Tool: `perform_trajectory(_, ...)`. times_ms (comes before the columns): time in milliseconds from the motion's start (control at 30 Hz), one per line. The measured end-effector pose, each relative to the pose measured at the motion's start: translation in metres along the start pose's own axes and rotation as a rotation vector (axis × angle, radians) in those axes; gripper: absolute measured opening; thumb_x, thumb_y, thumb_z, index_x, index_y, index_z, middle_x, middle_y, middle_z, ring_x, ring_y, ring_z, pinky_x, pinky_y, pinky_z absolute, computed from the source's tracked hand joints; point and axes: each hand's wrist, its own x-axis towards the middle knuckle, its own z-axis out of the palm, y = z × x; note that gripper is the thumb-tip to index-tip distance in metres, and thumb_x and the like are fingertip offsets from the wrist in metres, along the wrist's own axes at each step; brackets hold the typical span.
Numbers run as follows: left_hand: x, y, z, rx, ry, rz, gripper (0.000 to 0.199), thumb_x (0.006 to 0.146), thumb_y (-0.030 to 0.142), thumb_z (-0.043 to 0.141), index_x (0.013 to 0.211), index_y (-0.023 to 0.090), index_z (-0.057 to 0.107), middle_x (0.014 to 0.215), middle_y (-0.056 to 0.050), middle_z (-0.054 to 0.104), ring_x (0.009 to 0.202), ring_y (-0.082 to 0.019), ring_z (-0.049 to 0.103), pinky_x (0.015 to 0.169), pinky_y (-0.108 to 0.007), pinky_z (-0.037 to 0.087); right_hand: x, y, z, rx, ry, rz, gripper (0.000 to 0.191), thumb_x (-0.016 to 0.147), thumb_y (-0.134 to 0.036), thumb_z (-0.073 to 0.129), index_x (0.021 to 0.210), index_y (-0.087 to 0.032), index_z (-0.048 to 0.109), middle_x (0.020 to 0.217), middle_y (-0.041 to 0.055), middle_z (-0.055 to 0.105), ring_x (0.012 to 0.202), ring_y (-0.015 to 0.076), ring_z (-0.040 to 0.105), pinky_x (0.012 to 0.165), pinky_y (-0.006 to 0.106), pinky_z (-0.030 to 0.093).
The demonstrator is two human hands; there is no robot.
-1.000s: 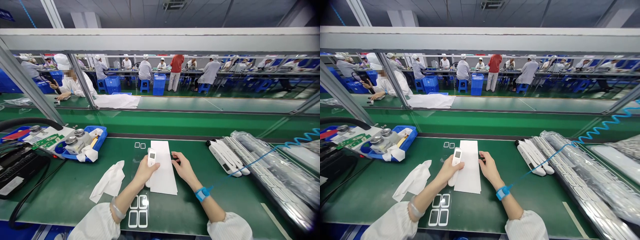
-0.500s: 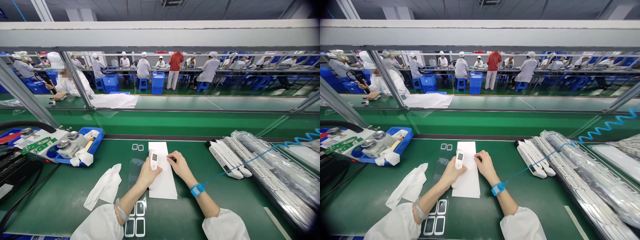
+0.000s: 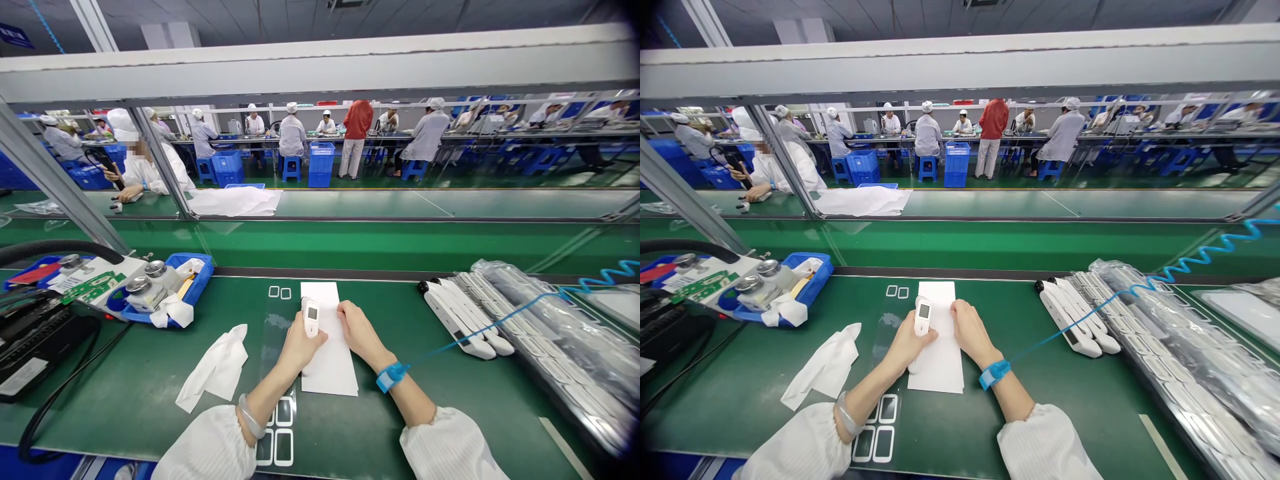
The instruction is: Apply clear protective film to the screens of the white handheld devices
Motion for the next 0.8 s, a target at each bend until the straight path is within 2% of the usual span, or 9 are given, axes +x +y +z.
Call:
perform_trajectory(67, 0.000, 0.000, 0.000, -0.007, 0.003, 0.005, 0.036, 0.068, 0.028, 0.064, 0.100, 0.018, 0.050, 0.097, -0.005, 0.063, 0.087, -0.016, 0.056, 0.074, -0.025, 0.038, 0.001, 0.001, 0.000, 0.071, 0.011, 0.010, 0.017, 0.089, -0.028, 0.040, 0.088, -0.017, 0.052, 0.087, 0.0066, 0.055, 0.079, 0.0161, 0.046, 0.076, 0.030, 0.036)
perform_trajectory(133, 0.000, -0.001, 0.000, -0.019, 0.012, 0.007, 0.036, 0.067, 0.026, 0.065, 0.099, 0.018, 0.050, 0.095, -0.004, 0.063, 0.086, -0.016, 0.056, 0.075, -0.025, 0.038, 0.003, 0.003, 0.001, 0.152, 0.031, 0.038, 0.017, 0.087, -0.030, 0.043, 0.084, -0.017, 0.054, 0.085, 0.0060, 0.056, 0.079, 0.0156, 0.048, 0.077, 0.030, 0.037)
perform_trajectory(267, -0.002, 0.001, 0.001, -0.080, 0.034, -0.004, 0.037, 0.065, 0.024, 0.067, 0.097, 0.018, 0.050, 0.091, -0.004, 0.063, 0.083, -0.016, 0.056, 0.075, -0.026, 0.039, 0.012, 0.013, -0.006, 0.351, 0.134, 0.170, 0.027, 0.085, -0.040, 0.041, 0.077, -0.015, 0.050, 0.075, 0.0049, 0.054, 0.068, 0.0124, 0.046, 0.066, 0.026, 0.039)
perform_trajectory(367, -0.007, 0.006, 0.000, -0.204, 0.005, -0.025, 0.039, 0.065, 0.025, 0.069, 0.097, 0.017, 0.048, 0.087, -0.003, 0.061, 0.077, -0.013, 0.056, 0.074, -0.026, 0.042, 0.013, 0.008, -0.019, 0.496, 0.170, 0.218, 0.038, 0.080, -0.053, 0.046, 0.077, -0.015, 0.048, 0.071, 0.0031, 0.050, 0.064, 0.0099, 0.043, 0.061, 0.023, 0.038)
perform_trajectory(467, -0.021, 0.015, -0.002, -0.374, -0.108, -0.044, 0.042, 0.066, 0.032, 0.070, 0.095, 0.015, 0.045, 0.082, -0.003, 0.059, 0.071, -0.012, 0.058, 0.073, -0.028, 0.049, 0.000, -0.020, -0.033, 0.609, 0.097, 0.196, 0.042, 0.076, -0.056, 0.054, 0.075, -0.014, 0.050, 0.066, 0.0013, 0.047, 0.059, 0.0077, 0.041, 0.056, 0.021, 0.037)
perform_trajectory(600, -0.054, 0.026, -0.007, -0.567, -0.258, -0.058, 0.048, 0.065, 0.036, 0.073, 0.099, 0.016, 0.044, 0.079, 0.001, 0.056, 0.061, -0.007, 0.055, 0.063, -0.026, 0.052, -0.026, -0.072, -0.048, 0.768, -0.082, 0.132, 0.030, 0.081, -0.042, 0.058, 0.078, -0.013, 0.053, 0.069, 0.0007, 0.048, 0.060, 0.0061, 0.042, 0.058, 0.019, 0.039)
perform_trajectory(700, -0.078, 0.028, -0.009, -0.640, -0.280, -0.084, 0.049, 0.067, 0.034, 0.072, 0.104, 0.016, 0.046, 0.072, 0.003, 0.052, 0.053, -0.005, 0.049, 0.050, -0.019, 0.046, -0.038, -0.098, -0.049, 0.777, -0.178, 0.110, 0.022, 0.085, -0.034, 0.055, 0.078, -0.014, 0.053, 0.069, -0.0001, 0.049, 0.060, 0.0057, 0.045, 0.058, 0.018, 0.040)
perform_trajectory(800, -0.093, 0.024, -0.007, -0.647, -0.240, -0.104, 0.046, 0.069, 0.035, 0.070, 0.104, 0.017, 0.046, 0.072, 0.003, 0.051, 0.054, -0.005, 0.049, 0.049, -0.019, 0.045, -0.044, -0.106, -0.043, 0.704, -0.194, 0.105, 0.019, 0.088, -0.031, 0.051, 0.078, -0.014, 0.052, 0.075, 0.0001, 0.050, 0.062, 0.0057, 0.049, 0.059, 0.017, 0.042)
